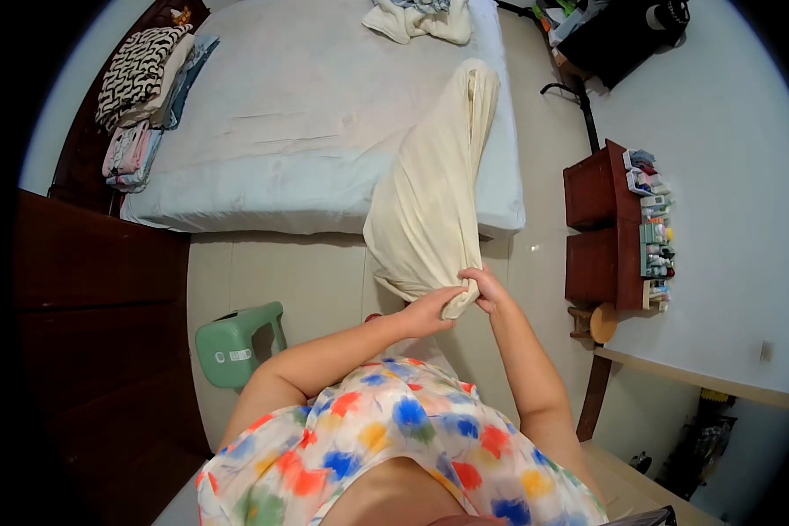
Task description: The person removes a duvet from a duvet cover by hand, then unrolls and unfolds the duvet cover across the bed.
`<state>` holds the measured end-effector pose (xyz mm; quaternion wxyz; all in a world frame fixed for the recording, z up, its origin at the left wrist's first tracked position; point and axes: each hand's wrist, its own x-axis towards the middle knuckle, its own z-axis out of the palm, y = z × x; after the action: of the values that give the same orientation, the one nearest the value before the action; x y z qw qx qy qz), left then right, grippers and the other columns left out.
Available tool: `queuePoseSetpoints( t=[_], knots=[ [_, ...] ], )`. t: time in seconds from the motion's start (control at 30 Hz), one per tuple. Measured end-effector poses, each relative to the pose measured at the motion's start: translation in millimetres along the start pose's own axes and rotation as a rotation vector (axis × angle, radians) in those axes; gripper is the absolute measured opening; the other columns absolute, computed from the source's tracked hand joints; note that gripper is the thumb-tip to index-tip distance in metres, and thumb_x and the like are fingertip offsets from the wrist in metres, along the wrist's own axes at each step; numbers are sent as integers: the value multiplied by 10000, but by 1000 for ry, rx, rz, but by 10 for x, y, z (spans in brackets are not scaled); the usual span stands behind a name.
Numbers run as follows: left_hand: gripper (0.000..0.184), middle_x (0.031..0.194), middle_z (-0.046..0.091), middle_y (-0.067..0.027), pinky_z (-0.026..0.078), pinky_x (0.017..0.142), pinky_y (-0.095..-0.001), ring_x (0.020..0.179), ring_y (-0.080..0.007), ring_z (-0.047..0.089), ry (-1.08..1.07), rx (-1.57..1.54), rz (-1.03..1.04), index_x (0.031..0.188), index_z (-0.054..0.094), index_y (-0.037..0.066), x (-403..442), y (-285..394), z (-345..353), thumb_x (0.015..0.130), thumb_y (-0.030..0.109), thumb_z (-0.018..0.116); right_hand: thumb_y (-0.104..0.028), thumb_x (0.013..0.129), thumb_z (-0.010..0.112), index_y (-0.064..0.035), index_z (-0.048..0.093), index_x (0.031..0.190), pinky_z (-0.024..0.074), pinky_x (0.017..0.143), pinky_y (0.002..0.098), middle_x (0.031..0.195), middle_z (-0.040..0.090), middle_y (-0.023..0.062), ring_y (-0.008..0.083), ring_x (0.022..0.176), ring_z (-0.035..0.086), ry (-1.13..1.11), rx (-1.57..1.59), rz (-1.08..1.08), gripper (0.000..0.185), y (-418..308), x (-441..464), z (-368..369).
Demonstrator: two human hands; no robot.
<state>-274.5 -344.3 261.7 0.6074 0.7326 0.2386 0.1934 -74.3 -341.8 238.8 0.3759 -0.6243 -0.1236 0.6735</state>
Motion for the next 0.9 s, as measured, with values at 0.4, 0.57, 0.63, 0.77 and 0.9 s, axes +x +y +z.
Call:
queuePoseSetpoints(
  t=[0.4,0.57,0.63,0.77,0.9],
  knots=[
    [380,1180,589,-88,448,939,-323,1085,-198,555,44,-218,-443,1200,552,37,-109,-1013,-198,827,72,618,80,679,508,19,508,1062,492,777,375,950,575,175,279,922,584,763,29,-283,388,433,-139,-1101],
    [405,1149,589,-105,457,917,-319,1051,-200,562,71,-160,-546,1184,546,31,-1,-1148,-317,793,73,645,39,681,554,0,509,1046,486,768,370,957,594,169,269,889,593,1016,-417,-201,370,1308,354,-2021],
    [431,1162,580,-118,454,922,-335,1073,-213,551,60,-125,-555,1194,532,30,52,-1371,-333,783,71,659,20,694,557,6,511,1011,476,810,394,961,603,219,344,913,598,1005,-394,-188,320,1376,366,-2035],
    [552,1225,535,-150,440,948,-378,1124,-252,522,122,0,-679,1267,467,39,186,-1599,-338,765,88,691,-5,726,561,21,515,1012,463,869,421,1012,606,266,403,995,592,1002,-503,-23,290,1414,219,-2150],
    [672,1304,458,-174,402,989,-381,1211,-272,445,190,58,-772,1353,385,79,540,-1820,-325,761,122,700,-21,787,533,51,503,1122,455,915,428,1094,590,281,413,1058,572,972,-647,42,344,1664,596,-2368]
  ],
)
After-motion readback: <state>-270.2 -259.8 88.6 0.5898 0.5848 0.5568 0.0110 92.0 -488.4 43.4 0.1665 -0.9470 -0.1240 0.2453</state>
